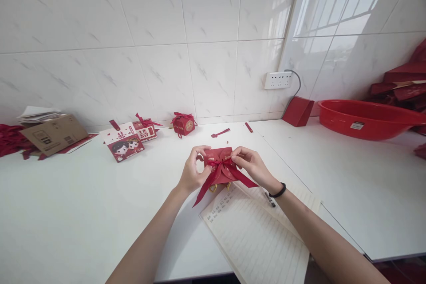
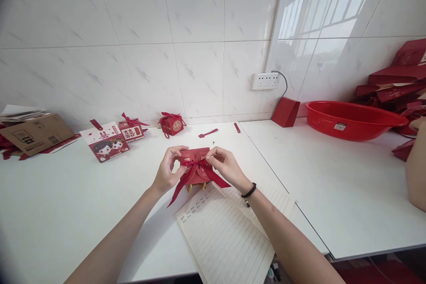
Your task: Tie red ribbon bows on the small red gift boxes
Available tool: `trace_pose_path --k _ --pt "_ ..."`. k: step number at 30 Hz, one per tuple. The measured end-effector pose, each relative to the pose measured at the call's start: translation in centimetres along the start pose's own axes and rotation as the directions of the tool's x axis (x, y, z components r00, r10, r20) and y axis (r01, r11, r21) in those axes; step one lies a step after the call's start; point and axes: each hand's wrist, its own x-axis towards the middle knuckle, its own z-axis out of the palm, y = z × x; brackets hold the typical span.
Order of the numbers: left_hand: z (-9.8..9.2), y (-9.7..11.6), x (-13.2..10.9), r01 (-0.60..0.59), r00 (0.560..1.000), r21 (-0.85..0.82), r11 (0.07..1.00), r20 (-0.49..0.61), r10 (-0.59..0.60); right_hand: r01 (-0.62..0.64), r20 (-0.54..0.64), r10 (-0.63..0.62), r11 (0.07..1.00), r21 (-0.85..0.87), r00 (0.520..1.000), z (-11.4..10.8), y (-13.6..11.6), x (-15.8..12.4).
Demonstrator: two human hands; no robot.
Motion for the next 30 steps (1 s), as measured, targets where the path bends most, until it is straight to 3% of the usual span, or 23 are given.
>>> trace_pose_path --k 10,21,30 --pt "0.06 -0.02 -0.01 -0.206 0.973 0.195 0.959 -0.065 0.223 -0.005 -0.001 0.005 1.000 0.018 1.000 0.02 -0.01 -0.03" --pt "0.38 -0.06 -0.12 -0.137 0.974 0.213 0.967 -0.152 0.171 -0.003 -0.011 0.003 1.000 -0.002 1.000 0.13 -0.26 -0.08" --pt "0.76 -0.10 -0.12 -0.190 0.944 0.279 0.941 -0.213 0.253 0.012 -0.018 -0.012 0.999 -0.037 1.000 0.20 -0.11 -0.12"
